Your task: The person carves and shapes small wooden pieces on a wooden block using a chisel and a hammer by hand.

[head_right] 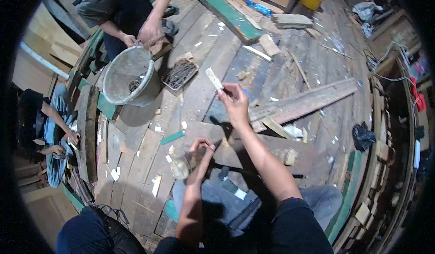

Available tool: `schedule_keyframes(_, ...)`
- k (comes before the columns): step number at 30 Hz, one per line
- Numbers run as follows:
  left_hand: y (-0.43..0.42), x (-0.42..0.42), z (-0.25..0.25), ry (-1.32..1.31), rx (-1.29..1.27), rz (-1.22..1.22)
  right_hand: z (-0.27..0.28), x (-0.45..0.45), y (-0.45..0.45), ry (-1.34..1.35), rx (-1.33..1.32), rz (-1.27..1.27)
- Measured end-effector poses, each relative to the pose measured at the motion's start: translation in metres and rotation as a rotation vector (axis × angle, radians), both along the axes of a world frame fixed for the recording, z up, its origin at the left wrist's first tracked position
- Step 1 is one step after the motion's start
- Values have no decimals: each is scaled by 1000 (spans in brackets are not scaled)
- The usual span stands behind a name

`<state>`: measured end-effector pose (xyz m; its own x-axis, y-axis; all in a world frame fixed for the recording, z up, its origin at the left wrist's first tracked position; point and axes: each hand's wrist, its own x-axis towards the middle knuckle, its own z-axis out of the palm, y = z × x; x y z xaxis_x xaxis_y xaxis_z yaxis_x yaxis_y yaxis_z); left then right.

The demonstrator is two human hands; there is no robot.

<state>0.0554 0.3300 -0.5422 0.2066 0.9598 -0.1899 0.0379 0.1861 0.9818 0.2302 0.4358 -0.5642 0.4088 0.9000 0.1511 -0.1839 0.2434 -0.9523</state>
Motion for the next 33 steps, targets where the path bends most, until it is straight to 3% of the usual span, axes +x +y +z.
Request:
schedule_keyframes(4,-7,7,3,-83,156,-49,24,1,-102,116,-35,-7)
schedule_keyframes(5,-11,7,2,-62,65,-75,34,-3,-128,123,-50,-17)
schedule_keyframes(6,-10,9,-8,-35,316,-115,36,-7,-151,181,-66,-4)
schedule_keyframes(8,-15,11,-11,-110,239,-218,39,-13,-190,127,-134,16)
schedule_keyframes(9,-11,10,-28,-43,428,-286,36,-14,-205,13,-92,68)
schedule_keyframes(10,-19,11,-17,-143,245,-334,41,-14,-217,-28,-137,170)
schedule_keyframes(11,-24,7,-1,-67,100,-371,45,-11,-226,-44,-167,226)
schedule_keyframes(14,-34,0,-14,84,117,-235,42,9,-248,-168,-253,314)
schedule_keyframes(16,-42,-1,-8,41,32,-195,-11,35,-263,-284,-413,331)
schedule_keyframes(17,-40,-2,-6,16,-4,-171,-22,43,-270,-541,-632,428)
schedule_keyframes(19,-36,-2,-7,-33,-3,-203,-69,50,-288,-1137,-538,524)
schedule_keyframes(20,-39,0,-4,-20,-11,-185,-72,42,-295,-1284,-680,527)
schedule_keyframes(22,-37,0,-8,-39,-7,-177,-79,33,-296,-1387,-793,436)
schedule_keyframes(27,-34,-5,-12,-16,-48,-216,-104,25,-283,-1677,-683,384)
schedule_keyframes(32,-38,1,-9,-127,-1,-127,-106,24,-281,-1557,-808,308)
schedule_keyframes(33,-38,1,-10,-138,5,-126,-72,22,-286,-1384,-873,311)
